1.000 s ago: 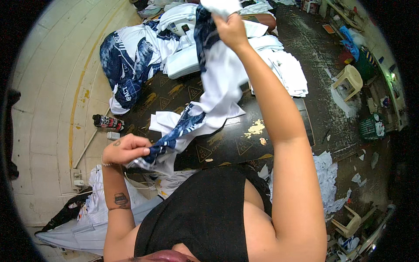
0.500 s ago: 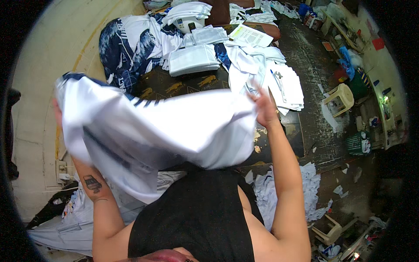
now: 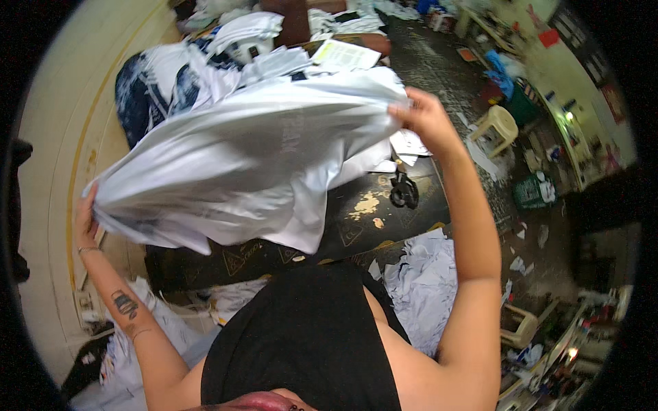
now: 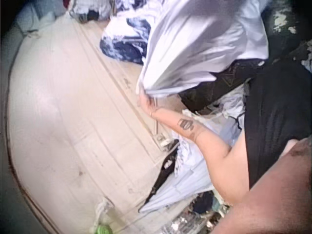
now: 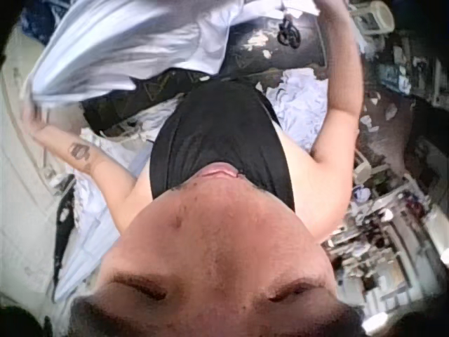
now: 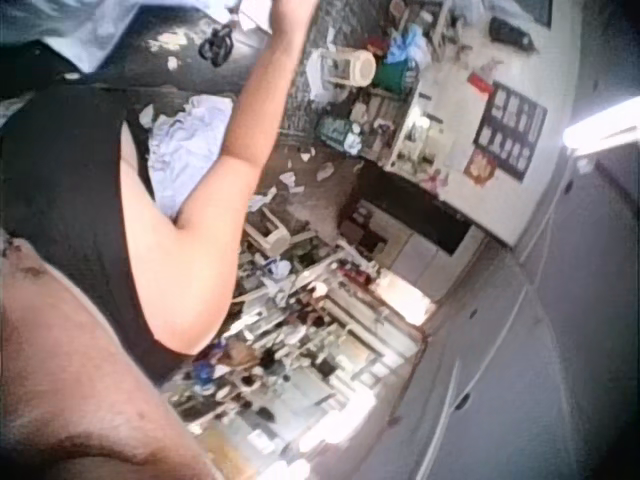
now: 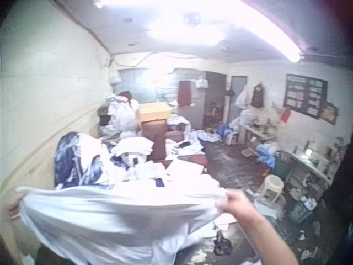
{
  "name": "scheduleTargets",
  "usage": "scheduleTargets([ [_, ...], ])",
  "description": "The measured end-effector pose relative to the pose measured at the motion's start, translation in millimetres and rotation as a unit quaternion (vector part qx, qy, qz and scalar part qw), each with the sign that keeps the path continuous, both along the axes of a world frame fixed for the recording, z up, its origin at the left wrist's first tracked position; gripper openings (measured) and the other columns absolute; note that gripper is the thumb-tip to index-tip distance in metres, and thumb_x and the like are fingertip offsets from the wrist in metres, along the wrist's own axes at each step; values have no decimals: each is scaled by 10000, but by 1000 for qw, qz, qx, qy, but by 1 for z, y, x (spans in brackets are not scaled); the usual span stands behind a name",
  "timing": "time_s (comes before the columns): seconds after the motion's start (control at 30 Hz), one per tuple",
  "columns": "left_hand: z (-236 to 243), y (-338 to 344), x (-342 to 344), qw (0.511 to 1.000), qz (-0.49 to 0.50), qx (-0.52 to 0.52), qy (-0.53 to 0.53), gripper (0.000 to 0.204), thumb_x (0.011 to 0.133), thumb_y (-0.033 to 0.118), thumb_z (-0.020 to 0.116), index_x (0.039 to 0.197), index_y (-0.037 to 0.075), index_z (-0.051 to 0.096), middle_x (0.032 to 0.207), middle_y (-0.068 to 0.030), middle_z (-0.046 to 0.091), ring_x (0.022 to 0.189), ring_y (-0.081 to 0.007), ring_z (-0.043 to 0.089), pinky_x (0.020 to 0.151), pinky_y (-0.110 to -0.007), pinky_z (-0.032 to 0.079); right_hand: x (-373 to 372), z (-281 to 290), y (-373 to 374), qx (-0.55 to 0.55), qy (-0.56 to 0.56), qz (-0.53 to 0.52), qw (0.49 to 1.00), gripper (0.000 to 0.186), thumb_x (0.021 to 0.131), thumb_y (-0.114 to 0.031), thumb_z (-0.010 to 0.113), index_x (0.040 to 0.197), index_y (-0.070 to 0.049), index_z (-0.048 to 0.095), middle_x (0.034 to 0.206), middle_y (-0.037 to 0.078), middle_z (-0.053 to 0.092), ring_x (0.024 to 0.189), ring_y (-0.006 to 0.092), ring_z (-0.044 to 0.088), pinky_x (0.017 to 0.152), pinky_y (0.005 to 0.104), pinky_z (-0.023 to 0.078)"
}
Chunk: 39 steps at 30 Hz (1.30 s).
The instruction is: The person uses shears to cut a large white sheet of fabric on a table, then places a blue and white patterned garment on top and cuts along its edges. The person repeatedly folds and cuts the white fabric, stacking the cut pieces on the table.
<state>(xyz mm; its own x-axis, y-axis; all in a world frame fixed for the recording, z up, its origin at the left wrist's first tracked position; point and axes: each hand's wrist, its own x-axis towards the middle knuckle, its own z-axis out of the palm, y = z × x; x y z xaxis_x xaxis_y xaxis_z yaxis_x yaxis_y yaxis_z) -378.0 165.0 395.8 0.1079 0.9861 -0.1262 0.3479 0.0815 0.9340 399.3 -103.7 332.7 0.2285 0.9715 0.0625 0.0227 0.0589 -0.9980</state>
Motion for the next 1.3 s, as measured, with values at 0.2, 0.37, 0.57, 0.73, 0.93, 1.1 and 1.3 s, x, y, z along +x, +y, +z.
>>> scheduleTargets([
  [0.2, 79, 64, -37, 968, 47, 167, -179, 457, 1072, 372, 619, 1335, -1, 644, 1294, -68, 688, 1195, -184, 631, 1067, -340, 484, 34, 138, 28, 241, -127, -102, 957, 368, 1032, -246, 690, 1313, -16, 632, 1161, 51, 700, 1063, 132, 654, 940, 300, 526],
  [0.37, 127, 102, -43, 946, 146, 288, -9, 463, 1096, 366, 575, 1406, 24, 608, 1386, -73, 639, 1267, -188, 595, 1100, -337, 465, 34, 200, 45, 318, -186, -161, 916, 330, 1032, -235, 688, 1255, -5, 609, 1008, 36, 678, 869, 121, 659, 750, 301, 557],
  [0.57, 172, 77, -21, 947, -19, 165, -274, 539, 1077, 309, 615, 1532, 38, 512, 1516, -96, 547, 1347, -209, 549, 1134, -358, 443, 9, 261, 18, 305, 1, 17, 952, 538, 946, -91, 768, 1420, 27, 541, 1158, 115, 719, 981, 155, 700, 840, 316, 577],
  [0.73, 197, 64, -24, 939, -7, 266, 217, 575, 1012, 346, 711, 1452, 5, 565, 1445, -116, 595, 1319, -217, 564, 1117, -368, 449, 7, 284, 10, 270, -527, -146, 793, 124, 952, -86, 754, 1051, -19, 786, 1018, 56, 757, 902, 139, 685, 820, 299, 551],
  [0.93, 203, 97, -64, 863, 132, 378, 307, 445, 1025, 349, 702, 1313, 13, 661, 1241, -88, 678, 1082, -161, 628, 983, -317, 494, -1, 309, 4, 233, -489, -110, 834, 199, 988, -208, 753, 1050, -19, 772, 833, 3, 696, 734, 88, 562, 718, 297, 506],
  [1.1, 217, 103, -86, 883, 71, 369, 280, 420, 1043, 324, 673, 1282, -21, 666, 1180, -62, 692, 1067, -137, 624, 953, -298, 496, -2, 334, -17, 260, -510, -93, 814, 186, 967, -212, 779, 1057, -51, 796, 898, 28, 765, 821, 95, 664, 791, 298, 549],
  [1.3, 201, 113, -28, 875, 7, 312, 369, 301, 1033, 228, 649, 1173, -32, 711, 1012, -12, 698, 928, -120, 607, 875, -286, 492, 16, 337, 16, 226, -510, -110, 822, 198, 969, -199, 745, 1078, -38, 785, 997, 63, 777, 911, 162, 694, 887, 339, 560],
])
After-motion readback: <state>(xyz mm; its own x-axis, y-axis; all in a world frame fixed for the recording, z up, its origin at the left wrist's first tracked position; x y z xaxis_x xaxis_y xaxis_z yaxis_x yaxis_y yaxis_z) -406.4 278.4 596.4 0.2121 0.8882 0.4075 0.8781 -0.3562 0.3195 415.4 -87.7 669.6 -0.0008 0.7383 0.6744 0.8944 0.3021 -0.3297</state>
